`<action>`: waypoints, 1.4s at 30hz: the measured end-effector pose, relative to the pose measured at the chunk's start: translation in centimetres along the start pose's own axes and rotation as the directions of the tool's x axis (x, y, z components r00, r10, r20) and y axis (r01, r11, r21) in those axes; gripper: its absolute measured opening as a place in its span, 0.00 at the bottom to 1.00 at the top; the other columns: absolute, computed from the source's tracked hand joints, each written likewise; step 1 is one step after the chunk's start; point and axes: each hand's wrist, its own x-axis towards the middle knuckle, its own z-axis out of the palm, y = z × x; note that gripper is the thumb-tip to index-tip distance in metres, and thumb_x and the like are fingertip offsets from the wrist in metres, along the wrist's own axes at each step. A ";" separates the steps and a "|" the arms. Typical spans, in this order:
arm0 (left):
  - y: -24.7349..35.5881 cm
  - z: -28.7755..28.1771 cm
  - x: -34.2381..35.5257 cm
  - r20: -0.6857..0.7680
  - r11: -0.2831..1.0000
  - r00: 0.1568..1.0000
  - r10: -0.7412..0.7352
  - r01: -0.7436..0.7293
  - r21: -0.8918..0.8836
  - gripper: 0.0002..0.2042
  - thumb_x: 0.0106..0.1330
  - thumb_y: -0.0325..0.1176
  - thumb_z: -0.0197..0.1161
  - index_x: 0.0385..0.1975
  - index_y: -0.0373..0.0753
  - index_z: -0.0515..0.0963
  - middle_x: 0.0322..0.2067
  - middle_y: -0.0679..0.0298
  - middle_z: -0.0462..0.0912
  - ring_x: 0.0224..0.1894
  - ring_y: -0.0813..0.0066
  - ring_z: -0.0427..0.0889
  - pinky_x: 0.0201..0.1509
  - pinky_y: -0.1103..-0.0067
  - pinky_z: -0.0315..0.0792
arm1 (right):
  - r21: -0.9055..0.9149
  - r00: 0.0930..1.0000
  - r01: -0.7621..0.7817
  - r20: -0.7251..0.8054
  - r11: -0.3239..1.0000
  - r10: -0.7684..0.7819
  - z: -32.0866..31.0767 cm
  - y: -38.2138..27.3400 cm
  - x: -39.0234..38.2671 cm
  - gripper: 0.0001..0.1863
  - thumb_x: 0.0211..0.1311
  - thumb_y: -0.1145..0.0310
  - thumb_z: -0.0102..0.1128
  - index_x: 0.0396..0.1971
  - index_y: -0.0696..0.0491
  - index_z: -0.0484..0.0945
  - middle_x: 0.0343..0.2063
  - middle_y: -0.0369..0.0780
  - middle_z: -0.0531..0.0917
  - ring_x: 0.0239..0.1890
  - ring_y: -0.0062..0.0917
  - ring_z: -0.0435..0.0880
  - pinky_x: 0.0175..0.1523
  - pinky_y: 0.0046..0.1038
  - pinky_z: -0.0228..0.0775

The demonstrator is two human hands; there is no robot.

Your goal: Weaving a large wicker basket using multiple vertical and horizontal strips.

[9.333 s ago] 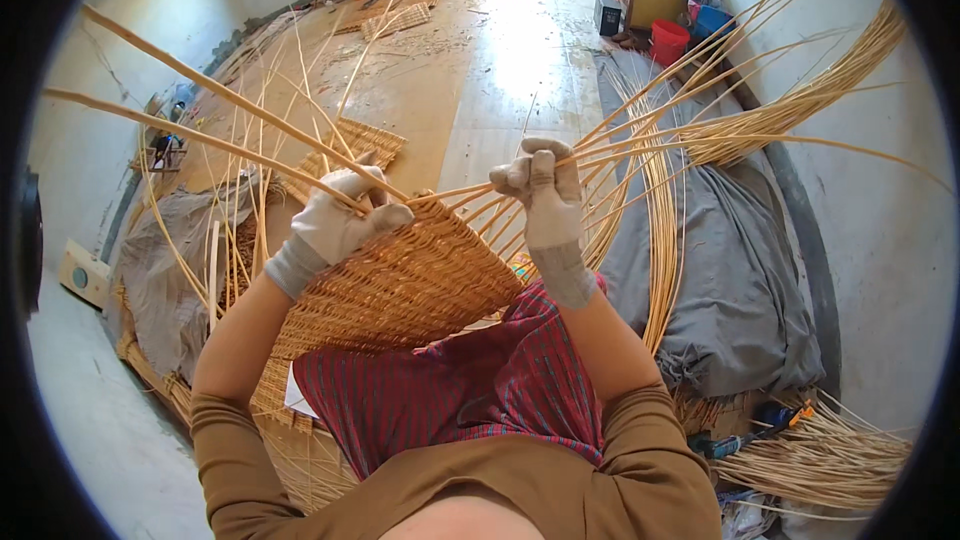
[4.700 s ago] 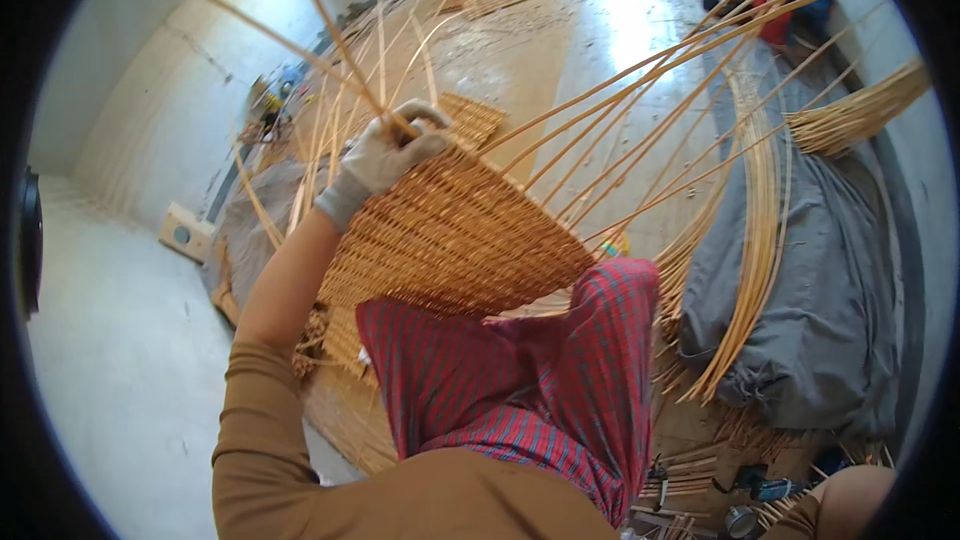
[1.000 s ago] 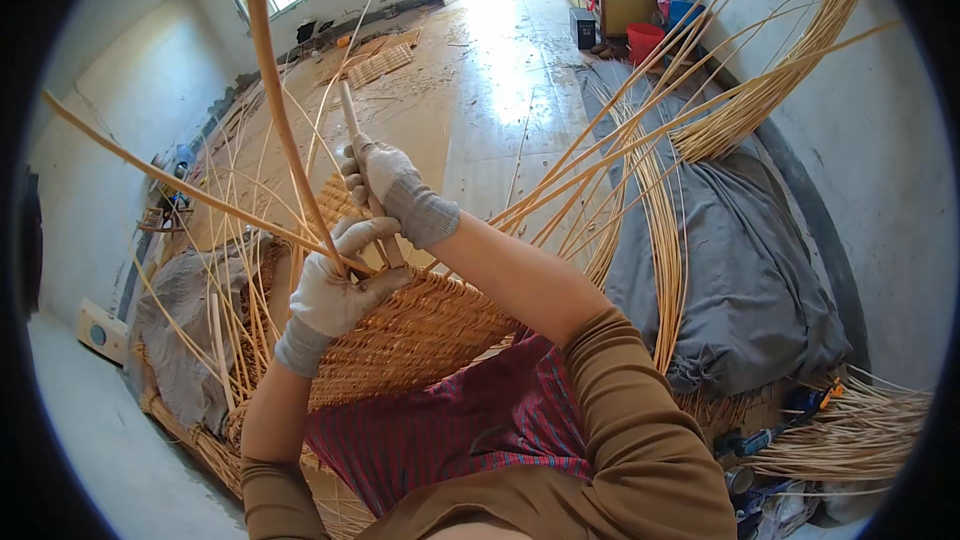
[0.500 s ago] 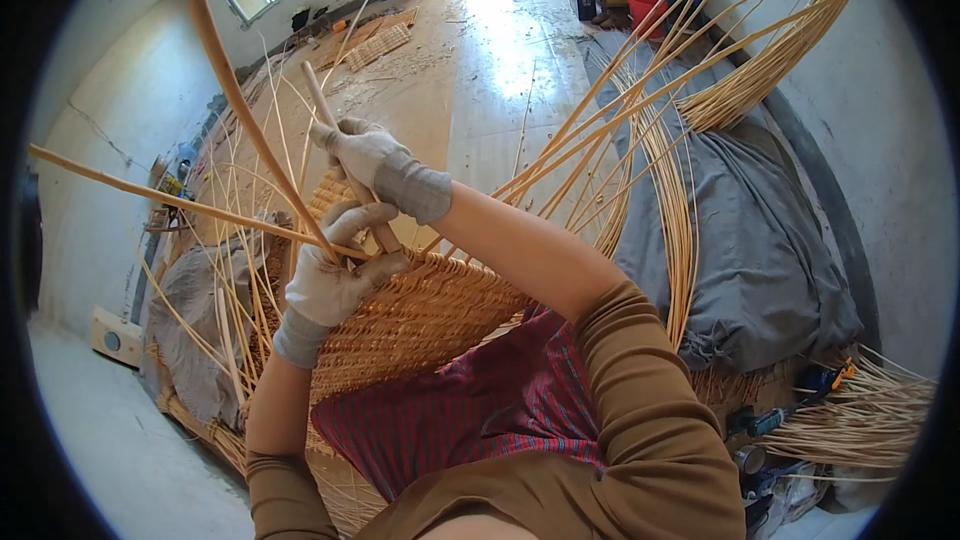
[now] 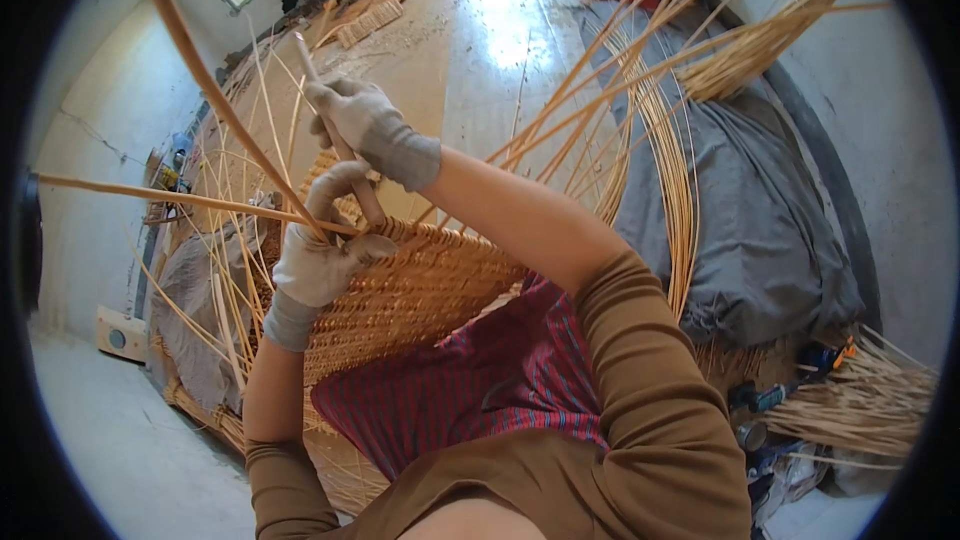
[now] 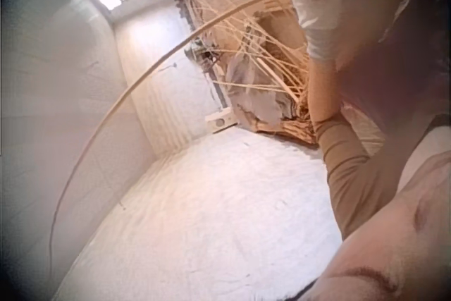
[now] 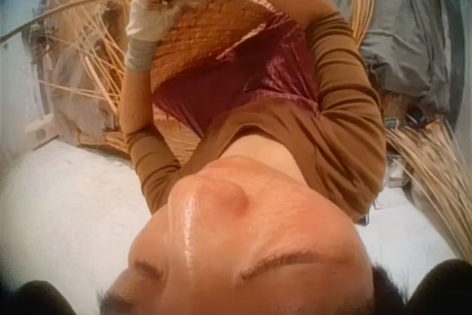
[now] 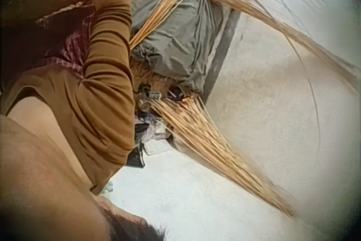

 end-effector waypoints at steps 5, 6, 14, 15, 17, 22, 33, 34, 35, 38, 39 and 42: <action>0.0 0.1 0.3 0.023 0.999 1.000 -0.008 0.009 -0.040 0.39 0.49 0.34 0.82 0.63 0.38 0.71 0.53 0.61 0.80 0.57 0.73 0.78 0.55 0.74 0.80 | 0.037 0.994 -0.006 0.109 0.999 0.002 0.3 -0.6 -0.1 0.16 0.76 0.57 0.54 0.40 0.57 0.77 0.23 0.37 0.80 0.20 0.20 0.77 0.25 0.24 0.72; 0.1 0.1 0.4 0.038 0.998 0.998 -0.048 0.049 -0.049 0.38 0.49 0.35 0.82 0.62 0.38 0.72 0.53 0.61 0.80 0.57 0.73 0.78 0.54 0.74 0.80 | 0.026 0.993 -0.014 0.115 1.000 0.011 0.4 -0.6 -0.2 0.16 0.77 0.57 0.53 0.39 0.56 0.77 0.22 0.37 0.80 0.20 0.20 0.77 0.25 0.25 0.71; -0.1 -0.1 0.6 0.022 0.999 0.999 -0.030 0.030 0.012 0.29 0.54 0.34 0.79 0.57 0.37 0.77 0.51 0.61 0.81 0.55 0.71 0.79 0.53 0.74 0.80 | 0.088 0.997 0.029 0.070 0.996 -0.036 0.0 1.0 0.2 0.17 0.77 0.55 0.51 0.40 0.55 0.77 0.22 0.36 0.80 0.20 0.20 0.76 0.26 0.25 0.73; -0.2 -0.2 0.6 0.033 0.999 0.999 -0.008 0.006 0.048 0.28 0.55 0.33 0.79 0.56 0.37 0.77 0.51 0.61 0.81 0.55 0.71 0.79 0.53 0.74 0.79 | 0.049 0.996 0.047 0.070 0.998 -0.050 0.0 1.1 0.2 0.18 0.77 0.55 0.51 0.38 0.56 0.78 0.23 0.36 0.80 0.21 0.18 0.77 0.28 0.24 0.74; 0.4 0.1 0.9 0.024 0.998 0.999 -0.025 0.023 0.057 0.27 0.56 0.33 0.78 0.56 0.37 0.77 0.49 0.61 0.82 0.54 0.71 0.79 0.53 0.75 0.79 | 0.048 0.998 0.030 0.055 0.998 -0.032 0.0 1.3 0.4 0.18 0.77 0.55 0.51 0.39 0.56 0.78 0.23 0.36 0.80 0.21 0.19 0.78 0.29 0.25 0.75; 1.2 0.5 1.8 0.041 0.986 0.993 -0.113 0.107 0.126 0.25 0.57 0.31 0.77 0.55 0.37 0.78 0.45 0.62 0.82 0.51 0.70 0.79 0.54 0.74 0.78 | -0.365 0.995 0.066 0.091 0.928 -0.035 -2.1 1.4 1.9 0.19 0.77 0.55 0.51 0.48 0.56 0.77 0.26 0.37 0.82 0.25 0.21 0.80 0.33 0.26 0.78; -0.7 0.5 2.2 0.071 0.972 0.972 -0.225 0.230 -0.055 0.20 0.62 0.24 0.72 0.55 0.38 0.78 0.39 0.66 0.77 0.41 0.82 0.79 0.41 0.82 0.80 | 0.237 0.825 0.565 -0.146 0.790 -0.546 -8.0 -3.1 -7.1 0.18 0.80 0.53 0.44 0.44 0.52 0.76 0.15 0.29 0.62 0.14 0.17 0.61 0.18 0.23 0.56; -0.8 0.5 2.5 0.074 0.945 0.952 -0.297 0.304 -0.121 0.21 0.62 0.24 0.72 0.55 0.38 0.78 0.40 0.66 0.77 0.41 0.81 0.79 0.41 0.82 0.80 | 0.365 0.873 0.487 -0.236 0.794 -0.427 -9.4 -1.5 -7.6 0.18 0.80 0.53 0.45 0.39 0.52 0.75 0.14 0.29 0.60 0.13 0.16 0.59 0.17 0.23 0.55; -0.7 0.5 2.8 0.070 0.947 0.953 -0.295 0.301 -0.115 0.21 0.62 0.24 0.72 0.55 0.38 0.78 0.40 0.66 0.77 0.41 0.81 0.79 0.41 0.82 0.80 | 0.370 0.872 0.489 -0.233 0.790 -0.431 -9.7 -1.0 -8.1 0.18 0.80 0.53 0.45 0.39 0.52 0.75 0.14 0.29 0.60 0.13 0.16 0.59 0.17 0.23 0.55; -0.7 0.6 3.0 0.108 0.975 0.969 -0.223 0.224 0.001 0.21 0.62 0.26 0.72 0.56 0.39 0.78 0.45 0.62 0.77 0.45 0.78 0.79 0.46 0.80 0.79 | 0.378 0.789 0.600 -0.427 0.705 -0.442 -9.4 -0.1 -8.7 0.17 0.79 0.53 0.47 0.37 0.51 0.74 0.13 0.29 0.60 0.13 0.15 0.58 0.17 0.23 0.56; -0.9 0.4 2.8 0.095 0.973 0.969 -0.230 0.229 0.015 0.21 0.62 0.27 0.73 0.56 0.39 0.78 0.49 0.61 0.77 0.46 0.77 0.79 0.48 0.80 0.79 | 0.403 0.813 0.564 -0.426 0.721 -0.398 -9.2 -0.1 -8.5 0.16 0.79 0.53 0.48 0.37 0.51 0.73 0.13 0.29 0.59 0.13 0.15 0.57 0.17 0.23 0.57; -1.0 0.1 2.5 0.029 0.974 0.992 -0.119 0.112 0.196 0.22 0.61 0.28 0.74 0.56 0.40 0.79 0.55 0.60 0.76 0.48 0.75 0.79 0.52 0.77 0.78 | 0.419 0.834 0.532 -0.412 0.736 -0.368 -9.0 0.2 -8.3 0.17 0.78 0.52 0.49 0.38 0.51 0.73 0.13 0.29 0.59 0.13 0.15 0.57 0.17 0.22 0.58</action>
